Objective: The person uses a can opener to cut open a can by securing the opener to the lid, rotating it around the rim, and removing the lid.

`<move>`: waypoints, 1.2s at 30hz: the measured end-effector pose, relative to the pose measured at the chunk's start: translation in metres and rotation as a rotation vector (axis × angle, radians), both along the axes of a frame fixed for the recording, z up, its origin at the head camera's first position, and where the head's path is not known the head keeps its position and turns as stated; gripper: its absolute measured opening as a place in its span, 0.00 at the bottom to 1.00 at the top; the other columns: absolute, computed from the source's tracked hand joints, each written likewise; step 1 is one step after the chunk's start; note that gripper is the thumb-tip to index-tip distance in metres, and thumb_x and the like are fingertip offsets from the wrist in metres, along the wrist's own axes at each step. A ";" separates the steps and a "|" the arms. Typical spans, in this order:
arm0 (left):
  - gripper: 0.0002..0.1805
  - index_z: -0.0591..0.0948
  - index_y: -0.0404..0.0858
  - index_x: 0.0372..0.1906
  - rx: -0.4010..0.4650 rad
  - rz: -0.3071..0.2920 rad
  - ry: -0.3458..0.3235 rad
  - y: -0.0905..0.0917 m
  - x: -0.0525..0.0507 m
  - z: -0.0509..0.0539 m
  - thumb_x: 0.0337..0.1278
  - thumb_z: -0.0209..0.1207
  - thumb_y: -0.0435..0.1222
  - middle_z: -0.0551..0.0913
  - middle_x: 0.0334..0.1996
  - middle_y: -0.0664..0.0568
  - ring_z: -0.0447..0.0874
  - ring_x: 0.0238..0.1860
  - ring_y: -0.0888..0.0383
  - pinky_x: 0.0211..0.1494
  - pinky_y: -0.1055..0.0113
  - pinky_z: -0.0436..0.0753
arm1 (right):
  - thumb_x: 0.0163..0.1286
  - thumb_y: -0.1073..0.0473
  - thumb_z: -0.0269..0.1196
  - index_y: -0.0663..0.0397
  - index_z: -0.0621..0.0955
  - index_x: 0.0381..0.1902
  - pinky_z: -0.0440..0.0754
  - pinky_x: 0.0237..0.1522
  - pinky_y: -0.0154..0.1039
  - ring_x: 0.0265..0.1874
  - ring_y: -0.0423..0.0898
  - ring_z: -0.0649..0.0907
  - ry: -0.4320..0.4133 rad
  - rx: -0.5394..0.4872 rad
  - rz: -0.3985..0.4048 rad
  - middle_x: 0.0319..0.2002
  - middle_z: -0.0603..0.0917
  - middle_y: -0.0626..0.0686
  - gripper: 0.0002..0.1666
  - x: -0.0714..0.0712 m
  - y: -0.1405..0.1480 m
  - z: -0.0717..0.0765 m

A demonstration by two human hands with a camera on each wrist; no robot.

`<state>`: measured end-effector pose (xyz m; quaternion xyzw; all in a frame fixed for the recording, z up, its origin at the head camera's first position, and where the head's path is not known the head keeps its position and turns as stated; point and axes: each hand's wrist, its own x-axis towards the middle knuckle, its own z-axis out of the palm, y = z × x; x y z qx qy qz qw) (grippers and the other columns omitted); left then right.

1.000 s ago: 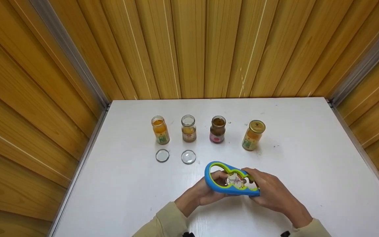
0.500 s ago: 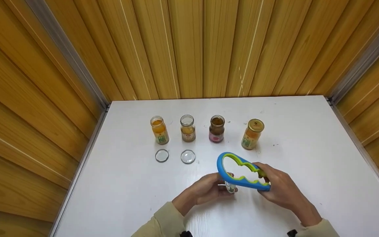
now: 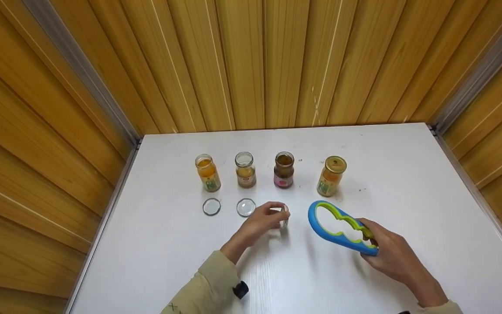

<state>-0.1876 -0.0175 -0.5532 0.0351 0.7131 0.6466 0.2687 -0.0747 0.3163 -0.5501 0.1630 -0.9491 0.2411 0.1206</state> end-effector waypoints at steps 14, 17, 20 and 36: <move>0.30 0.81 0.41 0.63 -0.565 -0.003 0.506 0.027 -0.025 0.011 0.57 0.74 0.46 0.76 0.52 0.47 0.75 0.52 0.53 0.60 0.57 0.79 | 0.42 0.70 0.80 0.63 0.76 0.63 0.86 0.35 0.47 0.37 0.45 0.83 0.014 0.031 -0.071 0.48 0.86 0.57 0.46 0.010 0.023 -0.004; 0.31 0.81 0.42 0.65 -0.651 -0.031 0.550 0.034 -0.025 0.008 0.58 0.74 0.46 0.74 0.54 0.47 0.75 0.55 0.53 0.61 0.58 0.79 | 0.41 0.70 0.80 0.63 0.76 0.62 0.86 0.35 0.47 0.36 0.45 0.83 0.017 0.035 -0.075 0.48 0.86 0.57 0.46 0.010 0.026 -0.004; 0.31 0.81 0.40 0.65 -0.720 -0.059 0.611 0.040 -0.027 0.003 0.58 0.74 0.45 0.75 0.54 0.46 0.74 0.56 0.51 0.60 0.59 0.79 | 0.41 0.71 0.81 0.64 0.76 0.62 0.86 0.35 0.48 0.36 0.46 0.83 0.013 0.029 -0.084 0.48 0.86 0.58 0.47 0.011 0.028 -0.004; 0.34 0.77 0.34 0.65 -0.901 -0.138 0.655 0.049 -0.031 -0.026 0.58 0.74 0.45 0.76 0.54 0.42 0.76 0.57 0.48 0.61 0.59 0.80 | 0.42 0.71 0.79 0.64 0.77 0.62 0.84 0.33 0.44 0.34 0.44 0.81 0.006 0.011 -0.129 0.44 0.87 0.57 0.45 0.019 0.034 -0.007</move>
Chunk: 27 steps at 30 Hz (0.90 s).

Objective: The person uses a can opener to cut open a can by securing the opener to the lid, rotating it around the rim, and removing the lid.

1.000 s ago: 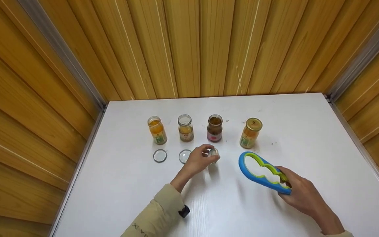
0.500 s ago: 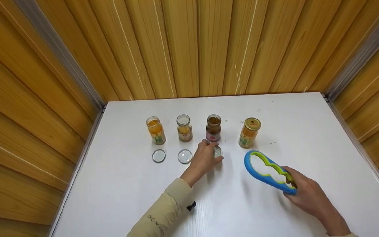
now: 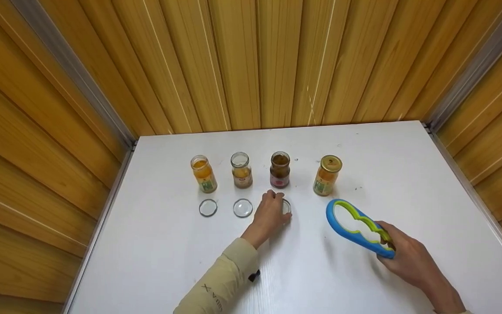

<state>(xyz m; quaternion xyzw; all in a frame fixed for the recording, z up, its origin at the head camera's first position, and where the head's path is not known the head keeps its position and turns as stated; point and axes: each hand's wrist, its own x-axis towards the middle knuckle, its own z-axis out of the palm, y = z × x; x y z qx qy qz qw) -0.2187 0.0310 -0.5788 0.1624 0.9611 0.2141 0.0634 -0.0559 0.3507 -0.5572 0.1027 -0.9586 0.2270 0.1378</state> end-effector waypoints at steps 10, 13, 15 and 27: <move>0.36 0.73 0.35 0.68 -0.039 -0.018 0.043 -0.001 0.000 -0.006 0.60 0.73 0.43 0.75 0.56 0.42 0.75 0.58 0.48 0.63 0.57 0.78 | 0.45 0.71 0.79 0.64 0.76 0.63 0.84 0.35 0.47 0.35 0.46 0.82 -0.034 -0.018 -0.020 0.46 0.87 0.58 0.44 0.003 0.005 0.001; 0.35 0.73 0.35 0.69 -0.059 -0.021 0.032 0.000 -0.001 -0.007 0.61 0.71 0.43 0.75 0.57 0.42 0.74 0.59 0.48 0.64 0.57 0.77 | 0.45 0.71 0.78 0.66 0.76 0.62 0.84 0.35 0.48 0.35 0.47 0.81 -0.043 -0.014 -0.029 0.46 0.86 0.59 0.44 0.004 0.009 0.001; 0.35 0.71 0.35 0.71 -0.067 -0.017 0.011 0.000 -0.001 -0.007 0.63 0.70 0.43 0.75 0.59 0.42 0.73 0.61 0.48 0.66 0.57 0.75 | 0.45 0.71 0.78 0.66 0.75 0.62 0.83 0.34 0.48 0.35 0.47 0.81 -0.043 -0.013 -0.034 0.45 0.86 0.59 0.43 0.005 0.011 0.001; 0.37 0.70 0.34 0.72 -0.002 0.017 0.145 0.012 -0.002 0.000 0.64 0.69 0.46 0.76 0.61 0.44 0.73 0.63 0.48 0.66 0.56 0.74 | 0.46 0.71 0.77 0.67 0.75 0.61 0.81 0.31 0.44 0.33 0.48 0.80 -0.052 -0.016 -0.066 0.42 0.86 0.60 0.42 0.010 0.028 0.002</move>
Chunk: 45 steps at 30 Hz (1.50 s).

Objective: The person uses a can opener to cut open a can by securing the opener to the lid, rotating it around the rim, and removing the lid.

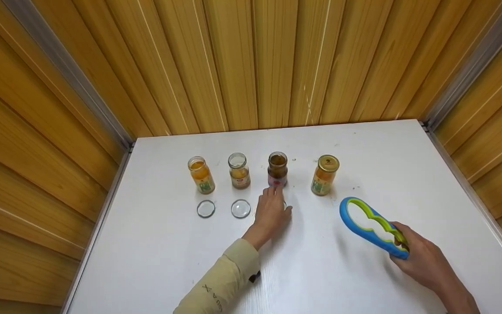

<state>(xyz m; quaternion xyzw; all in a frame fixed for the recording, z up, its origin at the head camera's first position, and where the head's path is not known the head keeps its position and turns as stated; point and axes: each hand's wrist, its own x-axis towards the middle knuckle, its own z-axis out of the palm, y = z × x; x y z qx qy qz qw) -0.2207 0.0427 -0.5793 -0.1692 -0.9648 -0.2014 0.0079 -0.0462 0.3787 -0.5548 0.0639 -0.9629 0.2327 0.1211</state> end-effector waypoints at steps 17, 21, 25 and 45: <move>0.41 0.64 0.37 0.77 0.361 -0.086 -0.048 0.042 -0.015 0.030 0.66 0.68 0.43 0.68 0.71 0.44 0.66 0.73 0.51 0.77 0.60 0.64 | 0.48 0.70 0.76 0.68 0.74 0.61 0.78 0.29 0.41 0.31 0.48 0.78 -0.021 0.008 -0.043 0.39 0.85 0.58 0.41 0.002 0.022 0.003; 0.43 0.62 0.40 0.79 0.431 -0.069 -0.154 0.053 -0.025 0.032 0.66 0.68 0.46 0.65 0.75 0.46 0.63 0.76 0.53 0.77 0.60 0.64 | 0.49 0.70 0.76 0.69 0.73 0.62 0.79 0.29 0.42 0.31 0.50 0.78 -0.041 -0.001 -0.056 0.38 0.84 0.59 0.41 0.002 0.026 0.004; 0.45 0.60 0.41 0.80 0.455 -0.074 -0.203 0.061 -0.033 0.030 0.65 0.69 0.47 0.65 0.75 0.47 0.62 0.76 0.54 0.77 0.61 0.64 | 0.49 0.71 0.77 0.70 0.73 0.62 0.80 0.30 0.43 0.31 0.50 0.78 -0.048 -0.011 -0.058 0.37 0.84 0.58 0.42 0.001 0.027 0.005; 0.51 0.61 0.50 0.79 0.694 -0.018 -0.435 0.095 -0.051 0.023 0.54 0.77 0.45 0.65 0.76 0.55 0.64 0.75 0.58 0.78 0.56 0.63 | 0.50 0.70 0.77 0.71 0.73 0.63 0.82 0.33 0.52 0.33 0.52 0.79 -0.049 -0.011 -0.104 0.39 0.83 0.60 0.42 -0.002 0.031 0.005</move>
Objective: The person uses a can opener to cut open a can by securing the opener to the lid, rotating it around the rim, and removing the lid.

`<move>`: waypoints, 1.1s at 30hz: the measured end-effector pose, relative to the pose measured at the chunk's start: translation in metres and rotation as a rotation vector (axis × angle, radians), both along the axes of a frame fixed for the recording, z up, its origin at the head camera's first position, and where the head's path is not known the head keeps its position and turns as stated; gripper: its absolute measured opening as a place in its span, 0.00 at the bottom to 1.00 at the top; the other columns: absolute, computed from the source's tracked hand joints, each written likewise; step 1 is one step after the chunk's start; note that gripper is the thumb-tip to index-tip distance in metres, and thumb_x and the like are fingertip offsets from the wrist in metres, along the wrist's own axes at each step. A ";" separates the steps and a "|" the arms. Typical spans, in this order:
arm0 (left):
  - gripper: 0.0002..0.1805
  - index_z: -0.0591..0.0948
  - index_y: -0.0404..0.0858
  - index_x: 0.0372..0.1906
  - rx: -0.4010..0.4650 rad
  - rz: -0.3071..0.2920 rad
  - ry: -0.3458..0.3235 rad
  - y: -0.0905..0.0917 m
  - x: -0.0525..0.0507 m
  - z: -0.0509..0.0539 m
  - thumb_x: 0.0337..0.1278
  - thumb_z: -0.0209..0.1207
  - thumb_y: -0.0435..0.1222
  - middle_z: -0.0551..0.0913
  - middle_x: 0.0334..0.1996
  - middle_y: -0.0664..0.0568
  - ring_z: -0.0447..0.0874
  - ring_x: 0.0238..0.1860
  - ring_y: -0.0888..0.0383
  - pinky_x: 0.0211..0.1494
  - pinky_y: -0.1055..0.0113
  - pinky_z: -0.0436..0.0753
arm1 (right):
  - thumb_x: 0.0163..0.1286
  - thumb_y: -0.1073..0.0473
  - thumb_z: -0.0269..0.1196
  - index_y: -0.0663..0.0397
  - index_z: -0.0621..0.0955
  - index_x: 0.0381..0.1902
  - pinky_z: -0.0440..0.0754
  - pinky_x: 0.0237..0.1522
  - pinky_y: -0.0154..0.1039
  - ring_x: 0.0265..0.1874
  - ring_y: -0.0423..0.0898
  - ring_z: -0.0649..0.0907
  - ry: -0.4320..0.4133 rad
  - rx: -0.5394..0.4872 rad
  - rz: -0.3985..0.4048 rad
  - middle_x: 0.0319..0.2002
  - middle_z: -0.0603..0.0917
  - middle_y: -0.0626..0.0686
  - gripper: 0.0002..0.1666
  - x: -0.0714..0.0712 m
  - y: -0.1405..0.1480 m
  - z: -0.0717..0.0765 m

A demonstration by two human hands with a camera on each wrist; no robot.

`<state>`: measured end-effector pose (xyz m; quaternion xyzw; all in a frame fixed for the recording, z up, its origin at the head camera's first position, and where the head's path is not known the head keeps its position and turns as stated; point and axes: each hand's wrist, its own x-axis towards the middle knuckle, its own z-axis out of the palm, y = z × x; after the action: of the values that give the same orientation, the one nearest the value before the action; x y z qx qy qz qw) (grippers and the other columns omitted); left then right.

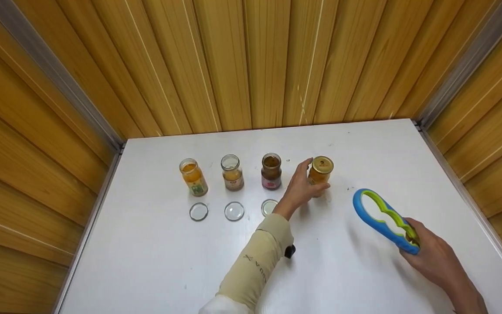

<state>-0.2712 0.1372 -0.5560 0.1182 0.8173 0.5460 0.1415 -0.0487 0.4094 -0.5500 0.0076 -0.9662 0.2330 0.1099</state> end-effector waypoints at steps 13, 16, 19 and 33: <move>0.40 0.67 0.48 0.74 0.057 0.018 -0.037 0.009 -0.001 0.000 0.59 0.74 0.41 0.75 0.67 0.57 0.71 0.68 0.60 0.75 0.59 0.68 | 0.50 0.72 0.78 0.72 0.71 0.64 0.82 0.36 0.62 0.36 0.57 0.81 0.012 -0.042 -0.007 0.42 0.83 0.66 0.44 -0.004 -0.004 0.003; 0.40 0.66 0.49 0.74 0.058 0.007 -0.047 0.008 0.001 -0.001 0.59 0.74 0.42 0.75 0.67 0.58 0.71 0.68 0.61 0.75 0.59 0.68 | 0.49 0.72 0.78 0.72 0.71 0.64 0.82 0.36 0.62 0.35 0.57 0.81 0.028 -0.042 0.000 0.42 0.83 0.66 0.44 -0.006 -0.005 0.005; 0.40 0.67 0.49 0.73 0.055 -0.005 -0.052 0.006 0.003 -0.001 0.59 0.74 0.42 0.75 0.66 0.59 0.72 0.68 0.61 0.75 0.58 0.68 | 0.49 0.72 0.78 0.71 0.72 0.63 0.82 0.34 0.57 0.34 0.54 0.80 0.053 -0.021 0.012 0.40 0.83 0.63 0.43 -0.009 -0.006 0.007; 0.39 0.69 0.50 0.73 0.075 -0.113 -0.036 -0.016 0.030 -0.004 0.58 0.75 0.42 0.77 0.63 0.64 0.73 0.66 0.65 0.73 0.63 0.69 | 0.48 0.72 0.78 0.71 0.73 0.62 0.82 0.32 0.50 0.33 0.53 0.79 0.078 -0.005 0.051 0.40 0.84 0.63 0.43 -0.023 -0.027 0.016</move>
<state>-0.2414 0.1209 -0.5597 0.1593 0.7857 0.5693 0.1823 -0.0713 0.3825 -0.5336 0.0410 -0.9601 0.2378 0.1413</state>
